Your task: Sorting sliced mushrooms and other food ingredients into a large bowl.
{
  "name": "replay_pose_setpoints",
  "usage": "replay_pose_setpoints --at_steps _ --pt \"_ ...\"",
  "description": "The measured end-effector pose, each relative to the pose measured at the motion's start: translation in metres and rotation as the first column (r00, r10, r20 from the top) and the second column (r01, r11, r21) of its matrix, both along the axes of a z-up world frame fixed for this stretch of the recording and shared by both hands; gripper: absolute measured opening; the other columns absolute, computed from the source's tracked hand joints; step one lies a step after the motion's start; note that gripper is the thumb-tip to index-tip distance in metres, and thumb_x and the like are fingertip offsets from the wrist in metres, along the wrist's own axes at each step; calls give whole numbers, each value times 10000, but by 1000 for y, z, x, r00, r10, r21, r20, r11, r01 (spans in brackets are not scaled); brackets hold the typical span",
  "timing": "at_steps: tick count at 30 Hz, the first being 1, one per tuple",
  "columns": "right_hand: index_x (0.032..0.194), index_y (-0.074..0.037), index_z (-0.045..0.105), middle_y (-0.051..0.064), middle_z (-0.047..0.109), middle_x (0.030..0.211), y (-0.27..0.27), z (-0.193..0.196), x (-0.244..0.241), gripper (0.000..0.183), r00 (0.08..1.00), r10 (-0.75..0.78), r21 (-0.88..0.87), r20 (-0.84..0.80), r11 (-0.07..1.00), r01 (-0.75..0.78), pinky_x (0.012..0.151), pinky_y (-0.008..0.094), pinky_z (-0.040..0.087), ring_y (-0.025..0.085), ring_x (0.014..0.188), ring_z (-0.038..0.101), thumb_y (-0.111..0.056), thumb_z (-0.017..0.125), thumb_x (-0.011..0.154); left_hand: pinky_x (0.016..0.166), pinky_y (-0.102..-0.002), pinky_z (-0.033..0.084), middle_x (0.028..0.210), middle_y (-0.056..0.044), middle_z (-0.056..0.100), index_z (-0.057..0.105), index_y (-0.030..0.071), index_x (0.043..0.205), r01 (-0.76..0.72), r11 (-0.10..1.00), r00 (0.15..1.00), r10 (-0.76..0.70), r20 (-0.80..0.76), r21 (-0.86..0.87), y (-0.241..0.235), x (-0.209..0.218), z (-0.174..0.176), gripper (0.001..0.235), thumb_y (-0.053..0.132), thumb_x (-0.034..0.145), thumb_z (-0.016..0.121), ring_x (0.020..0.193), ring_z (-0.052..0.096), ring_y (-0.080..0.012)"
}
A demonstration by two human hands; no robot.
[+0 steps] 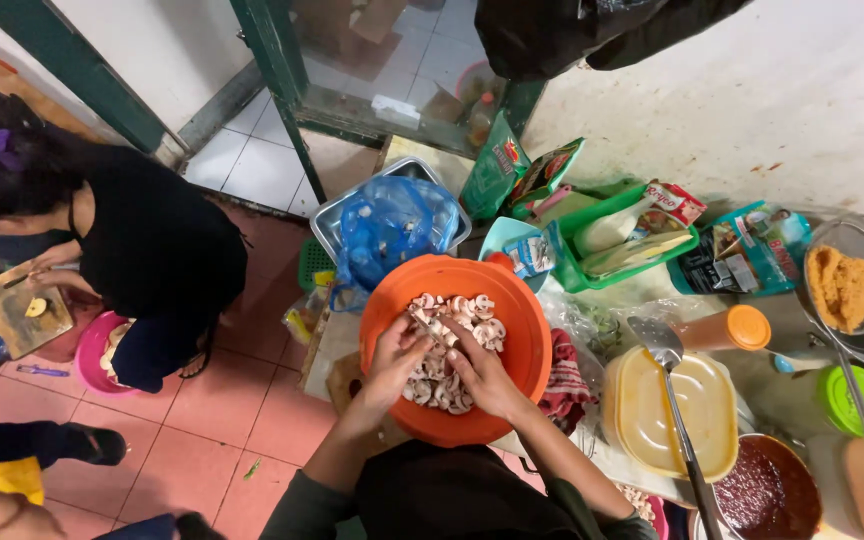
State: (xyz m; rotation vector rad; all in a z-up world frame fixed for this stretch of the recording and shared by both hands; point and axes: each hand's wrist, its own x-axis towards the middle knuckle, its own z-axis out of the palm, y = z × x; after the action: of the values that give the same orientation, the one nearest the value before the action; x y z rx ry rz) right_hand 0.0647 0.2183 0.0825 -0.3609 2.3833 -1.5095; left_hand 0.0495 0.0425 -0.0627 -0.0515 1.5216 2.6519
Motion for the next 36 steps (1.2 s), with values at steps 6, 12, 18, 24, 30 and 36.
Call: replay_pose_setpoints --at_steps 6,12,18,24,30,36 --pt "1574 -305 394 138 700 711 12 3 22 543 1000 26 49 -2 998 -26 731 450 556 313 706 650 -260 459 1037 909 -317 599 1251 -164 692 669 -33 1291 -9 1000 1000 8 -22 -28 8 14 -15 505 -42 810 818 1033 704 -194" --pt "1474 -346 426 280 720 933 14 -5 29 424 995 -52 76 80 996 46 818 558 562 475 862 706 -341 459 1052 866 -300 613 1112 -96 697 683 -62 1236 73 989 987 -90 132 125 19 35 12 442 4 824 830 877 695 -120" --pt "1433 -162 366 134 665 723 36 -61 13 397 952 -127 -289 278 934 209 429 255 423 167 486 536 -356 355 1087 891 -288 593 1059 -79 702 672 -55 1272 105 984 983 -125 134 144 16 28 45 417 -7 870 776 888 676 -100" --pt "1576 -228 396 327 702 977 13 17 35 542 997 1 78 81 997 -7 893 554 525 453 950 694 -299 454 1042 687 -224 590 791 -40 665 676 -25 1291 36 999 991 -33 132 -17 11 28 52 423 39 888 785 705 618 -74" --pt "1473 -354 437 325 686 1082 14 2 29 423 993 -13 168 117 986 -7 983 598 501 533 1081 649 -373 453 1051 531 -150 548 661 11 626 737 2 1192 102 994 984 -105 145 22 17 25 52 346 73 863 818 589 609 -41" --pt "1399 -219 495 135 735 788 34 -64 15 368 957 -160 -11 242 986 167 665 369 574 261 618 675 -357 384 1077 636 -226 617 982 -98 721 668 -46 1279 98 995 985 -94 148 -19 23 22 32 520 9 797 853 747 687 -99"
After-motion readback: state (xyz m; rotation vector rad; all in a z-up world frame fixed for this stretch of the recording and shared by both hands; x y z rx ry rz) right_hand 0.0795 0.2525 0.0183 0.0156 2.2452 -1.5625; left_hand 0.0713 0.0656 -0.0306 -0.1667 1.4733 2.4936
